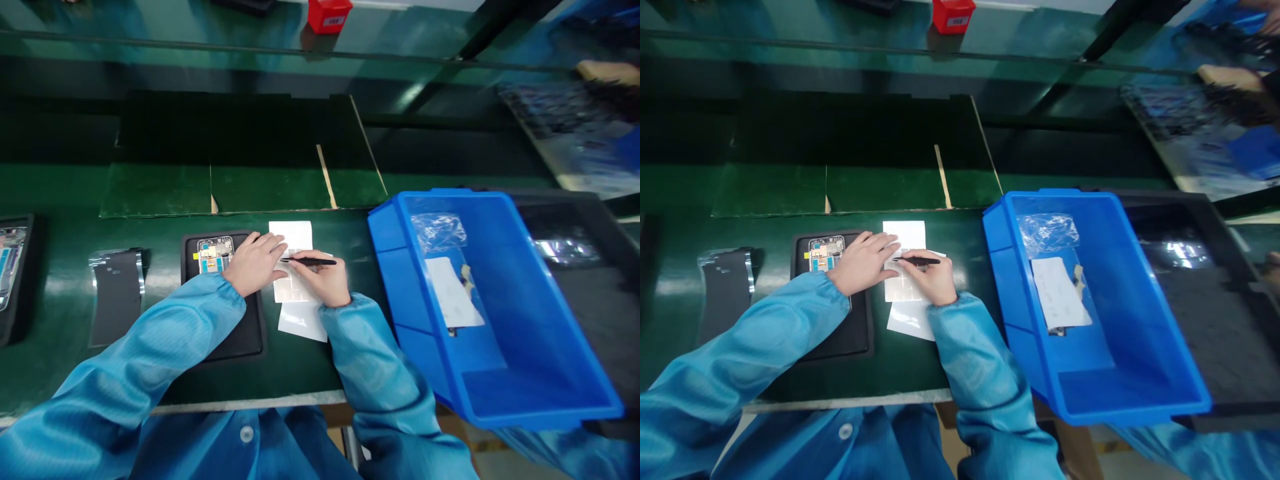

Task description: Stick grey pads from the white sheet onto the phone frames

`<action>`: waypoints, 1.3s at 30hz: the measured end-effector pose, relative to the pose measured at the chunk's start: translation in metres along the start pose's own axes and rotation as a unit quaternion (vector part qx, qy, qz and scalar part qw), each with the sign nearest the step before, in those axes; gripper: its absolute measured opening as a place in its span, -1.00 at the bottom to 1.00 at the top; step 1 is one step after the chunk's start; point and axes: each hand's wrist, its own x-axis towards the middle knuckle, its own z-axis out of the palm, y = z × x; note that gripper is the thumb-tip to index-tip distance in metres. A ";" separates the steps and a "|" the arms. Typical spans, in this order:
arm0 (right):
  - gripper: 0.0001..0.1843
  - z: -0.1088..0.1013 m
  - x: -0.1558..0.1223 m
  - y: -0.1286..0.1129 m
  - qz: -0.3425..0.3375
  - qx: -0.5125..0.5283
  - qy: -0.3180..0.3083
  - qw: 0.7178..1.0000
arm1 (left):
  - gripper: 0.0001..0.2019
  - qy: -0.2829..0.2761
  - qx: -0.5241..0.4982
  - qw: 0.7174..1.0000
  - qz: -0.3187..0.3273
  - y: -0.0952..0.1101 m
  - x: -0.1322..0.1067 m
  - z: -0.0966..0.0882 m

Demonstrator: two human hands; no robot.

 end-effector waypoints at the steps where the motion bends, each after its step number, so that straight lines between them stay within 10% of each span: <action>1: -0.82 0.000 0.000 0.000 -0.001 -0.004 0.000 1.000 | -0.48 0.000 0.000 1.000 0.000 0.000 0.000 0.000; 39: -0.77 -0.004 0.000 -0.001 0.036 0.025 0.039 0.998 | -0.45 -0.008 -0.011 1.000 0.002 0.000 0.002 0.000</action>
